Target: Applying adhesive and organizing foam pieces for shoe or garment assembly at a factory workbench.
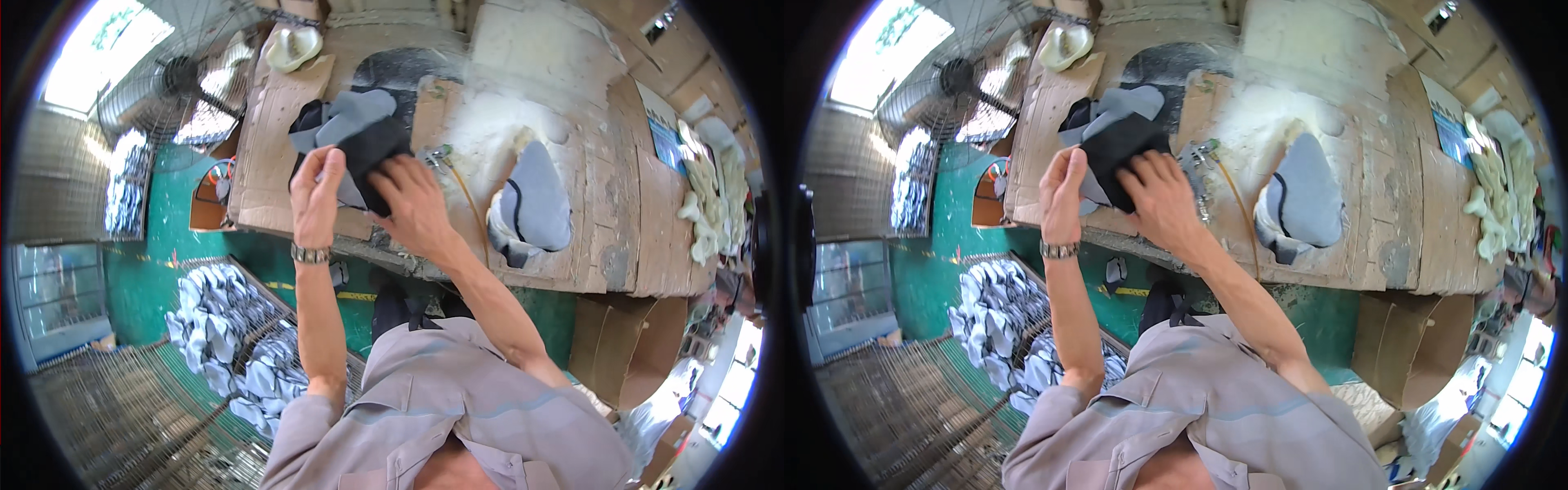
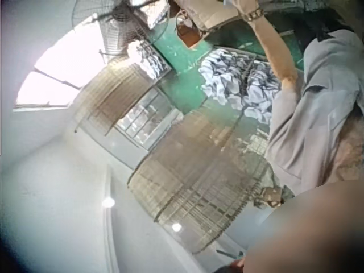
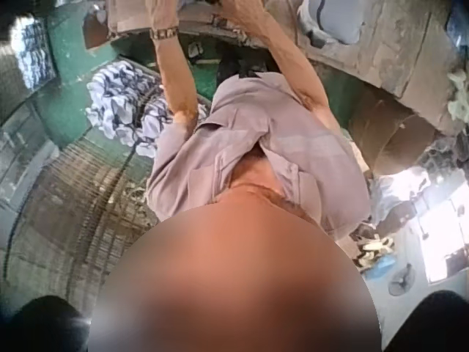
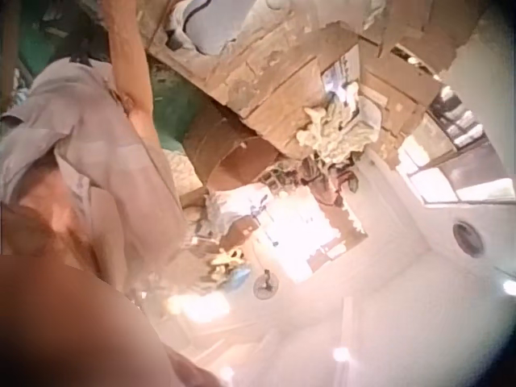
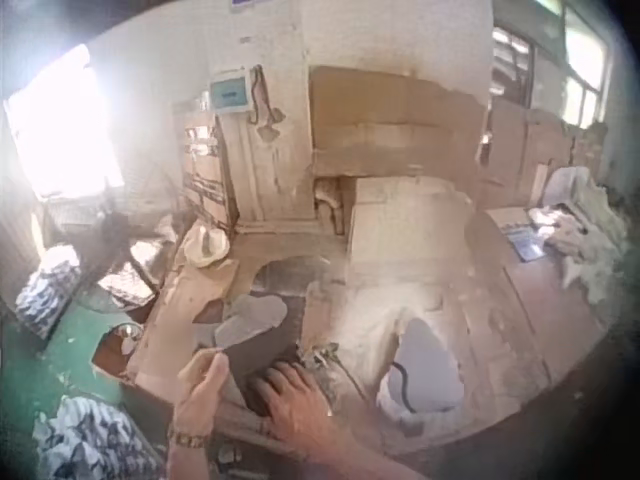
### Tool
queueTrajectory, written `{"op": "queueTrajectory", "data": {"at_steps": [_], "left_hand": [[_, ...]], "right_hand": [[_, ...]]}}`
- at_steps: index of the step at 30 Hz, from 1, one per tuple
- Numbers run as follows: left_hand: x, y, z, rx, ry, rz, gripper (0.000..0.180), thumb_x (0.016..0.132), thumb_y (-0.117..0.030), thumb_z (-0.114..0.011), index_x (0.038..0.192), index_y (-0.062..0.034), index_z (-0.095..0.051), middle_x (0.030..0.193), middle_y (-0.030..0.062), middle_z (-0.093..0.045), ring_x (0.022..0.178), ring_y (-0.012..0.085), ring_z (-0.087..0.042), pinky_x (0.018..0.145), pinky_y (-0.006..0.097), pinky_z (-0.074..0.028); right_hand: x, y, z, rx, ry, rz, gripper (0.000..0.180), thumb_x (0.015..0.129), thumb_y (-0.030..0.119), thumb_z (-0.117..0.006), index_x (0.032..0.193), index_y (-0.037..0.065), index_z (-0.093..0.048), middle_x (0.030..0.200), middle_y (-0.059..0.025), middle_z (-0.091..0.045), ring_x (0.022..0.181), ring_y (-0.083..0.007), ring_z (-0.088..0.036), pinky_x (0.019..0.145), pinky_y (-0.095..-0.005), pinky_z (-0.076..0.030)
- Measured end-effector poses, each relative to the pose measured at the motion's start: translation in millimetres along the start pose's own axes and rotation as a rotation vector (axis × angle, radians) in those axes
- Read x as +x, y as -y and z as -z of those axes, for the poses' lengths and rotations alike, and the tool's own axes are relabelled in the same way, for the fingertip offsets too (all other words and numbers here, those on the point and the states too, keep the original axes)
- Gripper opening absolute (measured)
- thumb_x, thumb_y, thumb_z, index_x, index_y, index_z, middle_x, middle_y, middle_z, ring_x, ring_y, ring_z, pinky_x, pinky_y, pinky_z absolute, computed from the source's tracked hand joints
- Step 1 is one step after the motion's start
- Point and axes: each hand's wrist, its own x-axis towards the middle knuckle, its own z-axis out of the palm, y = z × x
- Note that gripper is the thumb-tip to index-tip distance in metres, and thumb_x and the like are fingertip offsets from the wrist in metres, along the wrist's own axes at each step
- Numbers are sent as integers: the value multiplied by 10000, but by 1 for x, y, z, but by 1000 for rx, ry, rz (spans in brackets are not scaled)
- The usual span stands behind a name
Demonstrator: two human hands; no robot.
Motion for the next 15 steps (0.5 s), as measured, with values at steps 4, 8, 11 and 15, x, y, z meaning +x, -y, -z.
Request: {"op": "queueTrajectory", "data": {"at_steps": [4,8,11,15], "left_hand": [[-48,-32,-63,-53,14,-79,403,1043,-373,-589,1110,9,-697,931,37,-690,831,68,-591,704,229,-486],[-97,-6,-79,-178,650,239,512,1058,-433,-512,1118,40,-698,937,87,-730,841,155,-708,659,274,-559],[-130,27,-142,-321,804,366,753,968,-610,-566,1354,37,-558,1178,134,-695,1103,227,-676,859,356,-571],[-118,59,-242,-847,475,356,713,944,-610,-574,1395,-60,-537,1316,87,-651,1238,236,-609,1020,400,-507]], "right_hand": [[-10,-48,32,331,-54,-401,374,784,149,-820,1111,24,-690,1063,-117,-729,1017,-273,-687,895,-402,-531],[-31,-110,99,1448,-553,-827,244,898,128,-770,1115,39,-700,1106,-96,-731,981,-201,-696,881,-368,-554],[-50,-109,135,1638,-688,-847,267,913,108,-758,1161,37,-688,1147,-73,-719,1058,-237,-677,970,-410,-528],[-89,-109,160,1693,-802,-835,331,916,163,-765,1206,43,-661,1195,-85,-700,1083,-229,-662,974,-410,-523]]}}
